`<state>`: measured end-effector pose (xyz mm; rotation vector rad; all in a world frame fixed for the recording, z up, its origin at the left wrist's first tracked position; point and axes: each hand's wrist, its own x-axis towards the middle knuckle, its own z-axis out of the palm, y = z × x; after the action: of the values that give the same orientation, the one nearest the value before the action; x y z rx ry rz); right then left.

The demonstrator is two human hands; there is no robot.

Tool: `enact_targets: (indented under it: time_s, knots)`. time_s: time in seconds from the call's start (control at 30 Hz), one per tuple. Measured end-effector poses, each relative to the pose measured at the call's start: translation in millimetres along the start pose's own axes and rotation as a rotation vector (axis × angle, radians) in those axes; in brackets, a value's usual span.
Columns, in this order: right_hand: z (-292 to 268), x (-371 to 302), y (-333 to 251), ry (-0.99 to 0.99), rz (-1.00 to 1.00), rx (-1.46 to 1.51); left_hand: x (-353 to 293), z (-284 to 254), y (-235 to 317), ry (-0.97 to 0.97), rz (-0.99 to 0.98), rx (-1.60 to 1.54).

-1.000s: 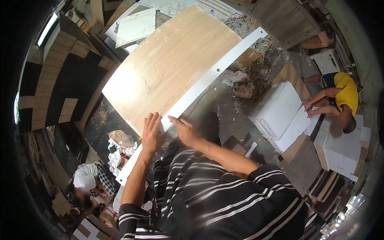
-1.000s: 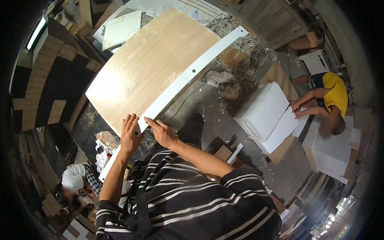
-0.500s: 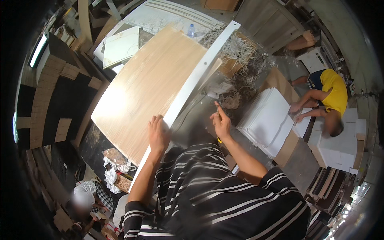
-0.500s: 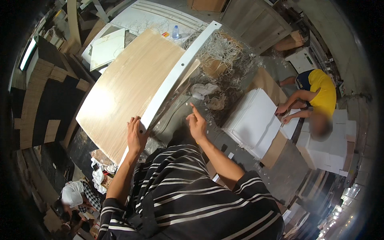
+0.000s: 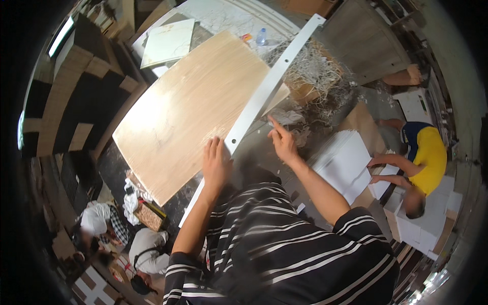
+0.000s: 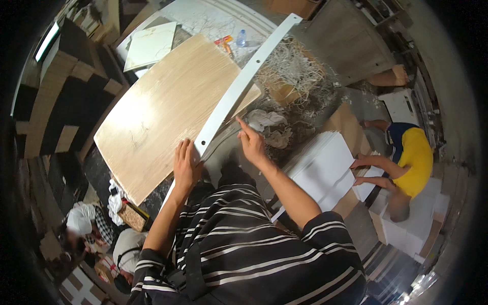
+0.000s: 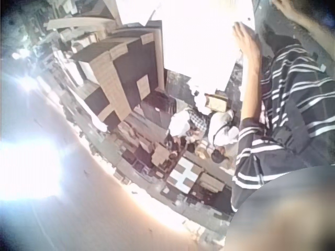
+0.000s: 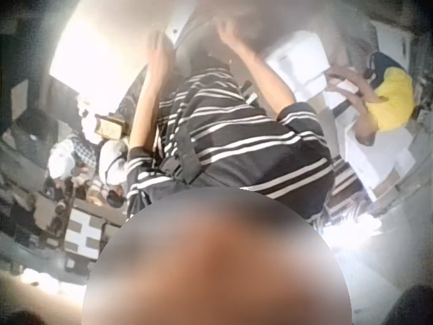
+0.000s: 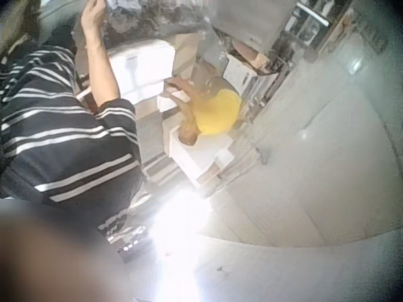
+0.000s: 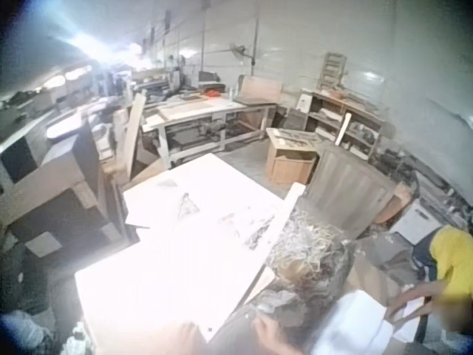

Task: The person uses a utility knife to cut and trim long white wooden strips on a workbench. They repeatedly score the material, snap off sections, and smooth the edges. The person handles the strips one at a time, placing finished pieces aside.

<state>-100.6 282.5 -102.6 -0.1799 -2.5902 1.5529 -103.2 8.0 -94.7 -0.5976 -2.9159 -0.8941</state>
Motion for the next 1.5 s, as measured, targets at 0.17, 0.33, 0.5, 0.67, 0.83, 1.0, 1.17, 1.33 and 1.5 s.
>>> enact_targets:
  time_s: [0.17, 0.33, 0.5, 0.67, 0.83, 1.0, 1.17, 1.33, 1.5]
  knots:
    - [-1.9, 55.4, 7.6, -0.022, -0.059, -0.035, -118.4, -58.4, -18.9, -0.001, -0.238, 0.229]
    - [0.9, 83.6, 7.0, 0.049, -0.188, -0.207, -194.3, -114.2, -40.7, -0.284, -0.733, 0.106]
    - [56.7, 30.0, -15.8, 0.044, -0.024, -0.136, -214.0, -134.6, -65.3, -0.478, -0.708, -0.066]
    - [115.2, -72.9, -55.1, -0.373, -0.314, -0.044, -239.9, -156.9, -77.2, -0.461, -0.695, -0.094]
    - [100.7, -19.5, -45.4, 0.029, -0.376, -0.157, -269.8, -188.3, -82.5, -0.540, -0.601, -0.003]
    - [151.5, -89.3, -72.9, -0.101, -0.303, -0.350, -287.4, -190.8, -91.1, -0.478, -0.596, -0.230]
    - [188.6, -189.3, -122.8, -0.398, -0.459, -0.110, -298.9, -188.5, -104.2, -0.387, -0.516, -0.483]
    - [141.7, -110.2, -117.6, 0.034, -0.289, -0.226, -298.5, -193.5, -113.5, -0.383, -0.465, -0.694]
    - [188.4, -230.5, -175.2, -0.131, -0.484, -0.066, -292.1, -186.2, -100.6, -0.430, -0.569, -1.032]
